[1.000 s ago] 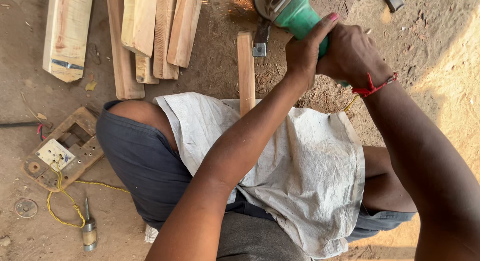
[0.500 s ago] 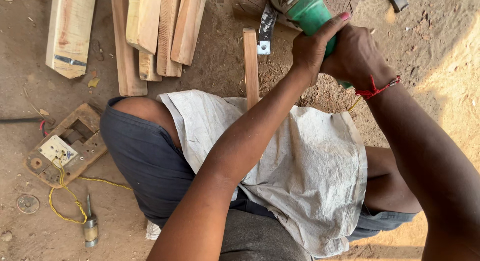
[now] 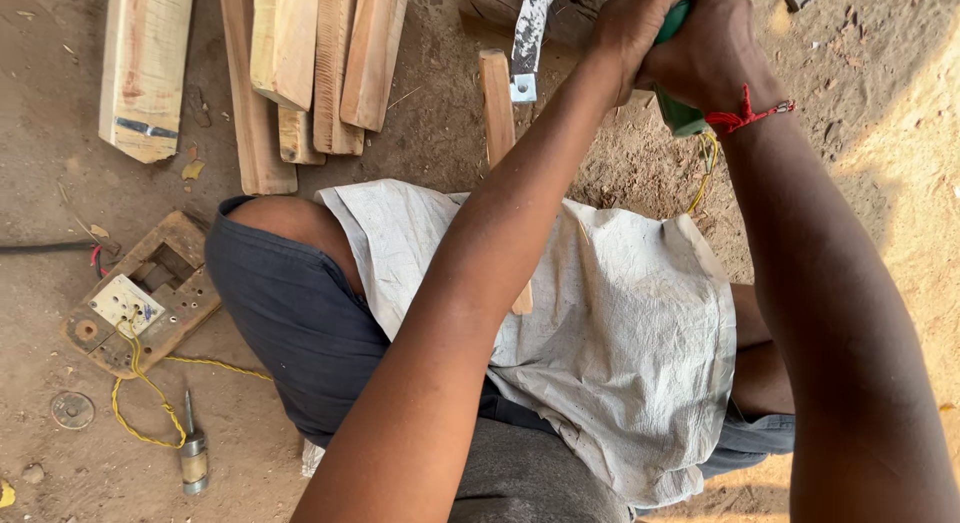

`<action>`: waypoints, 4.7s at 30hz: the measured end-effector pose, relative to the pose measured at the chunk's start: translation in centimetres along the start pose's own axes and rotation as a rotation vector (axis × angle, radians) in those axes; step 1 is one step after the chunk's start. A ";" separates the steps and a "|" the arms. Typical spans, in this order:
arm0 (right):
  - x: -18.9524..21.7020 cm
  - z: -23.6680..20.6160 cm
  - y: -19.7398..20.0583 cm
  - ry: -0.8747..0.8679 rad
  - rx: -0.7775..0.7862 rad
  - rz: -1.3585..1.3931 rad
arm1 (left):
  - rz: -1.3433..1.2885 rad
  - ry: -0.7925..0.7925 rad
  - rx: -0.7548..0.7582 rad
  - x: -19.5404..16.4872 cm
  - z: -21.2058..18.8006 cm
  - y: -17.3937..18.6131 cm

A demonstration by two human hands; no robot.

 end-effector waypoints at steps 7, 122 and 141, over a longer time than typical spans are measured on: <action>0.3 -1.4 -1.4 -0.136 0.179 -0.098 | -0.203 -0.184 -0.096 1.2 -2.8 0.4; -8.6 -11.6 -2.0 -0.382 -0.126 0.142 | 0.219 -0.024 -0.231 10.4 -28.0 2.4; -9.3 -10.5 -1.5 -0.369 -0.141 0.059 | 0.301 -0.098 -0.205 10.0 -28.0 1.9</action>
Point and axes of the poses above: each hand's wrist, its own z-axis towards the middle knuckle, its own y-axis out of the back of the hand, x = y × z, the point moved 6 cm from there along z, towards the middle knuckle, and after that the axes turned 10 degrees about x, right-handed, at the moved point
